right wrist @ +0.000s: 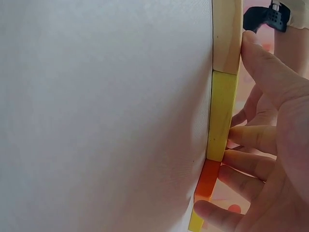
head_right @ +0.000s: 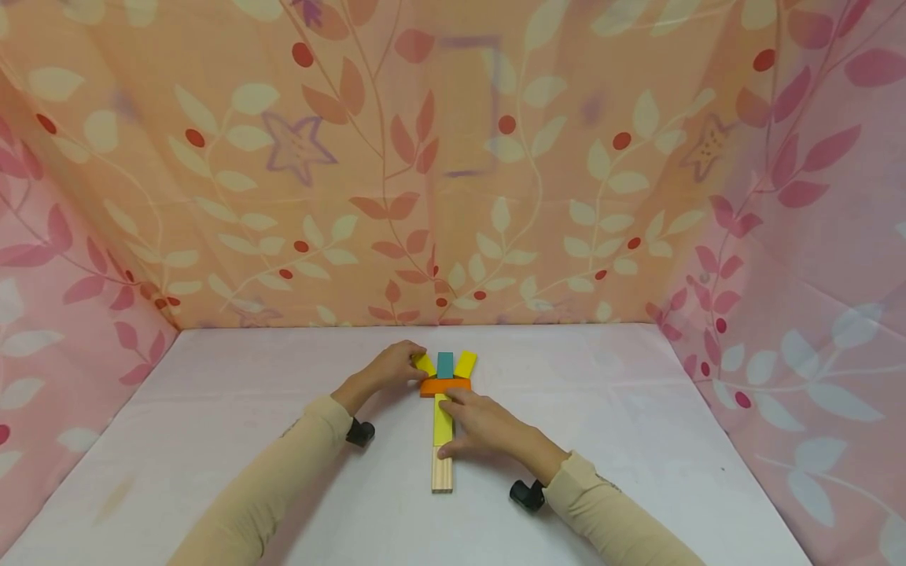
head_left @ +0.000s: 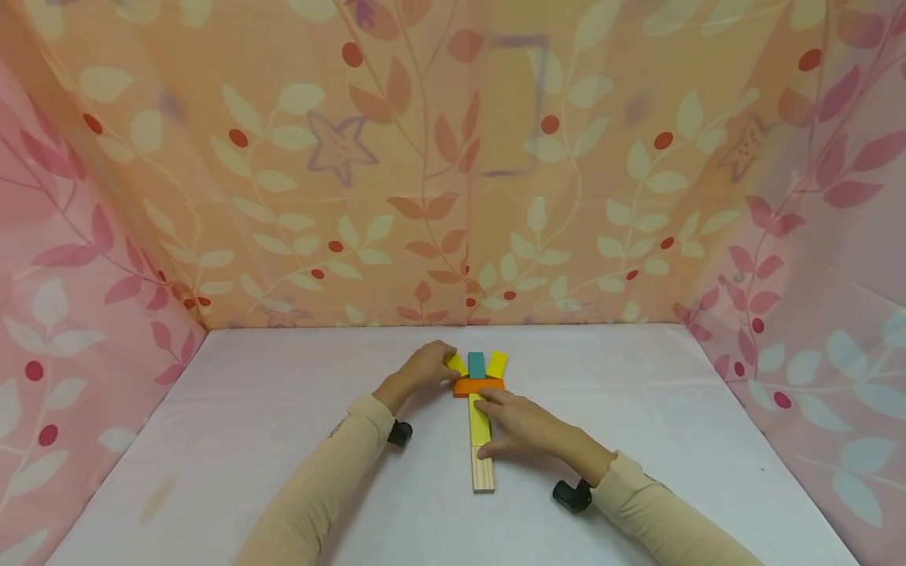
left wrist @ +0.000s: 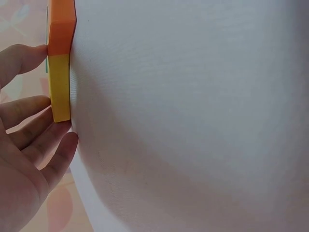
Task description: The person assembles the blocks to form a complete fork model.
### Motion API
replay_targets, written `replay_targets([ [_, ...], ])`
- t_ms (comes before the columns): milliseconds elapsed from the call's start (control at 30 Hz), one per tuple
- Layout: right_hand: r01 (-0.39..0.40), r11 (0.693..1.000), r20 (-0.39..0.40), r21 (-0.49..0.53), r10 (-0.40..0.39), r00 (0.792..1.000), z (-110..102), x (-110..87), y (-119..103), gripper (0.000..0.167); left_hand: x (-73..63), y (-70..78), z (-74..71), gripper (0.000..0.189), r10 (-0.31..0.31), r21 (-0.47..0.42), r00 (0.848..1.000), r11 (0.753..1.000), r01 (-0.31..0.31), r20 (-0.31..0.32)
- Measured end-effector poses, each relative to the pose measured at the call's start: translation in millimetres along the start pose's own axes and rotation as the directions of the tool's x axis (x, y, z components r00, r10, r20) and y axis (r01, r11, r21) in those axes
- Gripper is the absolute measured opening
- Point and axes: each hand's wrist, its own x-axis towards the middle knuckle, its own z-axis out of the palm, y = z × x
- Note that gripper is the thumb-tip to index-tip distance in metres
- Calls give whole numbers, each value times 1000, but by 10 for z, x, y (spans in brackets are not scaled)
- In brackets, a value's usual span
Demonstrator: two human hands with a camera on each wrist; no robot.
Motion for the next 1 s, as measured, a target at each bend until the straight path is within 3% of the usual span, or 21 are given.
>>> replay_targets([
  [367,3,1000,-4,6,-3,1000,10,8,-4,84,-15,-12,-9,58,7,-1,1000,1000,-7,-2],
  [767,-10,999,16,43,9,1000,-2,34,18,88,-45,-15,12,58,-15,-85,1000,996,13,-19],
  [1000,-4,996,-42,84,7,999,-14,-8,85,88,-165,73,-20,60,-8,-102,994,995,-4,-111],
])
